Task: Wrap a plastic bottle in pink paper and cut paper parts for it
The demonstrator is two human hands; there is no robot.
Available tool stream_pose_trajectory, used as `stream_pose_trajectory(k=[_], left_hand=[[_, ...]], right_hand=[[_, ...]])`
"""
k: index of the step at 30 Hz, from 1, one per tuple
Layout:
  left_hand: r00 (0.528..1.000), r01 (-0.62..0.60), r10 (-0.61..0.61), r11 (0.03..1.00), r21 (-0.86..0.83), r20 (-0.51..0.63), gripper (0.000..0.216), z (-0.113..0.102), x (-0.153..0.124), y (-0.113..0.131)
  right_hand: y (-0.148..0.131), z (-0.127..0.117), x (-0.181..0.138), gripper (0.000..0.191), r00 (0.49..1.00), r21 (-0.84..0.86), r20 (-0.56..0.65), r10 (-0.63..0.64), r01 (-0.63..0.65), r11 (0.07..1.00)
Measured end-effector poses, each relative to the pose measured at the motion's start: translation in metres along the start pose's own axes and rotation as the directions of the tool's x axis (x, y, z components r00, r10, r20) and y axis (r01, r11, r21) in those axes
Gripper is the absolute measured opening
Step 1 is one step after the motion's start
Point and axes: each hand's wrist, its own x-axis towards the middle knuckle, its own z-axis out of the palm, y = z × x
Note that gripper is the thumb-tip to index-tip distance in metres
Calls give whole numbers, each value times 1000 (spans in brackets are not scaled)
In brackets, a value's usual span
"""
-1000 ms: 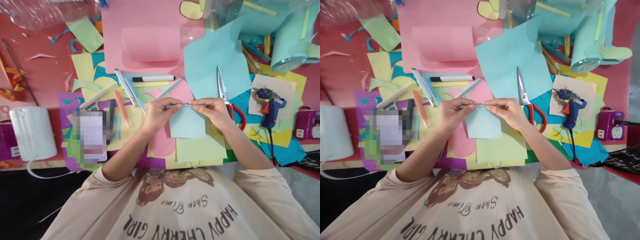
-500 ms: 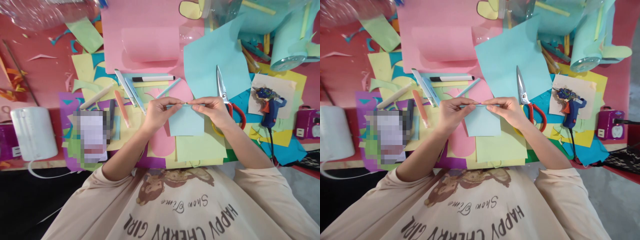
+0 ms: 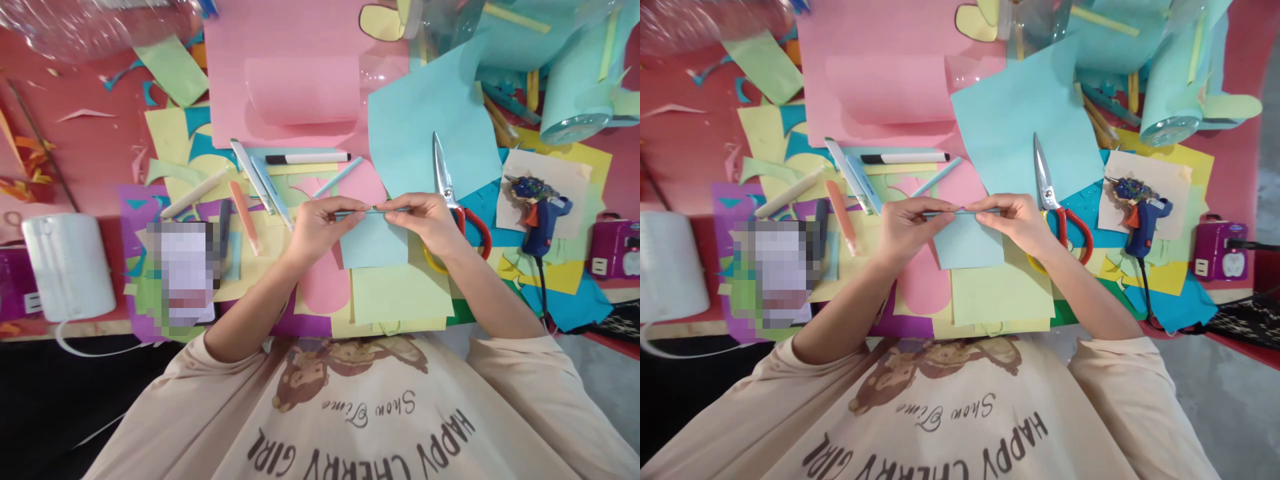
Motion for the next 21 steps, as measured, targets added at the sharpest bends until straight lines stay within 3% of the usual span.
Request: stream_pose_trajectory(k=[3, 8, 21], left_hand=[[1000, -22, 22, 999, 32, -13, 9, 1, -1, -1], [999, -44, 45, 998, 51, -15, 8, 1, -2, -1], [987, 28, -23, 999, -28, 159, 24, -1, 0, -2]], right_hand=[[2, -1, 0, 10, 1000, -39, 22, -3, 4, 999], [3, 0, -1, 26, 999, -99, 38, -4, 7, 995], [1, 5, -5, 11, 1000, -143, 15, -26, 27, 989]])
